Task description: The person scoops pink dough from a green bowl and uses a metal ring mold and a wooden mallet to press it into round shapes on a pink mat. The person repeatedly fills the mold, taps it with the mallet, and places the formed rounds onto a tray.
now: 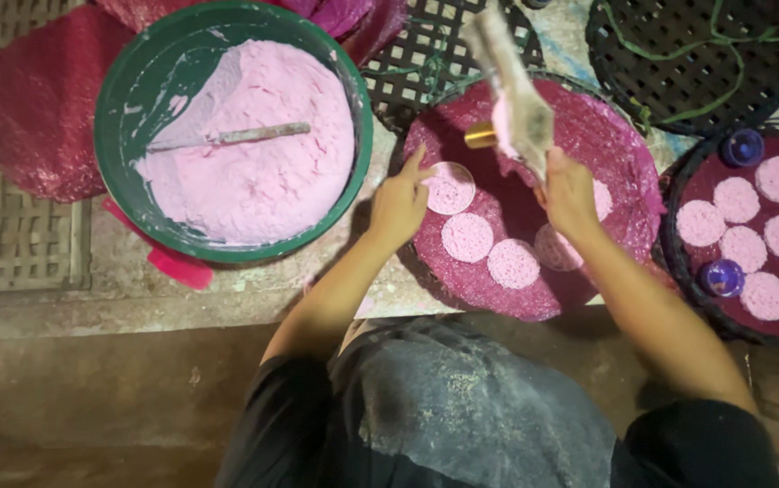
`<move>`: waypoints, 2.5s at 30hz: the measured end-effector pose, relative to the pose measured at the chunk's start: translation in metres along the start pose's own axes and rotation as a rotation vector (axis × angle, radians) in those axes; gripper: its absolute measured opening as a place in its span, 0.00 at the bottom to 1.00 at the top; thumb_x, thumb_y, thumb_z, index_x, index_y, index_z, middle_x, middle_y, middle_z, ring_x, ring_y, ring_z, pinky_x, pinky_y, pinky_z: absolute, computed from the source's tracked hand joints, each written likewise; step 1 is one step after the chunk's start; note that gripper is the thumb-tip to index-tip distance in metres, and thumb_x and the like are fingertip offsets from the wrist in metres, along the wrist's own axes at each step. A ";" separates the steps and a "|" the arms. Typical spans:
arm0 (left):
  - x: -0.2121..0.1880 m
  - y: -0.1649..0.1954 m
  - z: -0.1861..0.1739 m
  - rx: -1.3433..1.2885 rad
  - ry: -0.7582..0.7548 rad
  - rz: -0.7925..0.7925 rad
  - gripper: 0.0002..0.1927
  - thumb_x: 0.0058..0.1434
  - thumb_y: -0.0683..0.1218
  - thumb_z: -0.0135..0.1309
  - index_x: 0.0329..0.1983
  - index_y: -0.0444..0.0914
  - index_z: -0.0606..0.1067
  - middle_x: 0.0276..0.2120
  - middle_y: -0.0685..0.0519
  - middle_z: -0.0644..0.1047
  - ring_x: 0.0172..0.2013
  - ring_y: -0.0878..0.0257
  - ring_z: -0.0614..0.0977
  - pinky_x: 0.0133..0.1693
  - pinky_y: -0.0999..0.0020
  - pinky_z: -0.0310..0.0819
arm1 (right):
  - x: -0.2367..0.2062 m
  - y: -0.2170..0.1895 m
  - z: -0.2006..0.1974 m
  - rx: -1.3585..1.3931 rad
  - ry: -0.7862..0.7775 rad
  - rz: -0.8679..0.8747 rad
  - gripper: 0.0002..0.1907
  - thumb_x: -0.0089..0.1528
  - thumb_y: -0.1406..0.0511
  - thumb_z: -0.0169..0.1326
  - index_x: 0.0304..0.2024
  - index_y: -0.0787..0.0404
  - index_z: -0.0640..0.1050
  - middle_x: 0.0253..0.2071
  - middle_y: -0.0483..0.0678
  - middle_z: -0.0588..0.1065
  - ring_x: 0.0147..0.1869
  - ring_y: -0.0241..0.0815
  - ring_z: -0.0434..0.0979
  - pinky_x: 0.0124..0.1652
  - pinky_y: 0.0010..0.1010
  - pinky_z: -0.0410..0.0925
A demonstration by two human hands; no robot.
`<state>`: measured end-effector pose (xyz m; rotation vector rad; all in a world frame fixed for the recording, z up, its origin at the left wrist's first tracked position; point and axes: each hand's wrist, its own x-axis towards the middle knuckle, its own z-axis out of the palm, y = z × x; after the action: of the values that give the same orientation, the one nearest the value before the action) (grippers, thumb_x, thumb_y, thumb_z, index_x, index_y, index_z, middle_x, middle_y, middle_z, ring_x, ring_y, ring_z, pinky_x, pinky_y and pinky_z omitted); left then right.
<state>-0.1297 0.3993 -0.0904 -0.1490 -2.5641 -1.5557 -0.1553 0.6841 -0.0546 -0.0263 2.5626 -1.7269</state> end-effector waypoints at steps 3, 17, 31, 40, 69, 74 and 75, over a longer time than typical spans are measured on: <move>-0.015 0.015 -0.011 0.318 0.048 0.258 0.28 0.58 0.40 0.52 0.65 0.41 0.72 0.50 0.51 0.80 0.44 0.53 0.81 0.43 0.58 0.78 | -0.016 0.008 -0.002 0.019 0.063 0.002 0.34 0.74 0.44 0.27 0.33 0.61 0.73 0.18 0.41 0.65 0.20 0.34 0.64 0.21 0.28 0.58; 0.021 0.005 -0.016 0.269 -0.300 0.336 0.55 0.44 0.44 0.64 0.77 0.42 0.54 0.68 0.39 0.63 0.65 0.40 0.63 0.65 0.47 0.56 | -0.101 0.061 -0.021 0.535 0.359 0.000 0.33 0.76 0.42 0.26 0.46 0.61 0.68 0.27 0.44 0.64 0.25 0.35 0.63 0.24 0.27 0.58; 0.127 0.032 0.013 0.428 -0.549 0.169 0.68 0.42 0.63 0.70 0.79 0.40 0.45 0.69 0.41 0.66 0.68 0.41 0.64 0.69 0.48 0.53 | -0.131 0.085 -0.046 0.736 0.300 0.003 0.25 0.76 0.44 0.37 0.43 0.57 0.65 0.25 0.42 0.62 0.23 0.37 0.60 0.23 0.29 0.56; 0.032 0.181 -0.065 -0.007 -0.954 0.656 0.34 0.46 0.55 0.65 0.55 0.41 0.66 0.48 0.43 0.73 0.52 0.51 0.70 0.51 0.51 0.55 | -0.147 -0.106 -0.045 -0.472 -0.043 -0.552 0.28 0.58 0.45 0.60 0.40 0.64 0.77 0.25 0.50 0.71 0.26 0.48 0.72 0.27 0.37 0.64; -0.152 0.018 -0.414 -1.074 -0.675 -0.071 0.22 0.66 0.54 0.57 0.52 0.32 0.74 0.43 0.42 0.79 0.45 0.49 0.83 0.47 0.53 0.77 | -0.008 -0.337 0.182 -0.985 -0.567 -1.800 0.08 0.63 0.68 0.61 0.45 0.54 0.79 0.28 0.43 0.73 0.33 0.38 0.72 0.31 0.30 0.63; -0.141 -0.039 -0.355 -0.946 -0.264 0.036 0.22 0.70 0.51 0.55 0.54 0.25 0.73 0.47 0.38 0.76 0.49 0.48 0.81 0.52 0.53 0.75 | 0.055 -0.326 0.262 -0.726 0.087 -1.739 0.23 0.57 0.63 0.63 0.55 0.50 0.75 0.55 0.53 0.73 0.57 0.52 0.72 0.57 0.42 0.67; -0.126 -0.055 -0.355 -0.648 -0.057 0.155 0.20 0.70 0.47 0.53 0.54 0.24 0.72 0.47 0.36 0.75 0.48 0.46 0.80 0.50 0.52 0.72 | 0.060 -0.318 0.279 -0.635 0.128 -1.596 0.25 0.55 0.61 0.63 0.55 0.53 0.74 0.57 0.57 0.69 0.59 0.57 0.69 0.58 0.43 0.66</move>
<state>0.0098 0.0569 0.0019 -0.4463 -1.9261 -2.2706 -0.2057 0.3036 0.1332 -2.5039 3.0726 -0.6689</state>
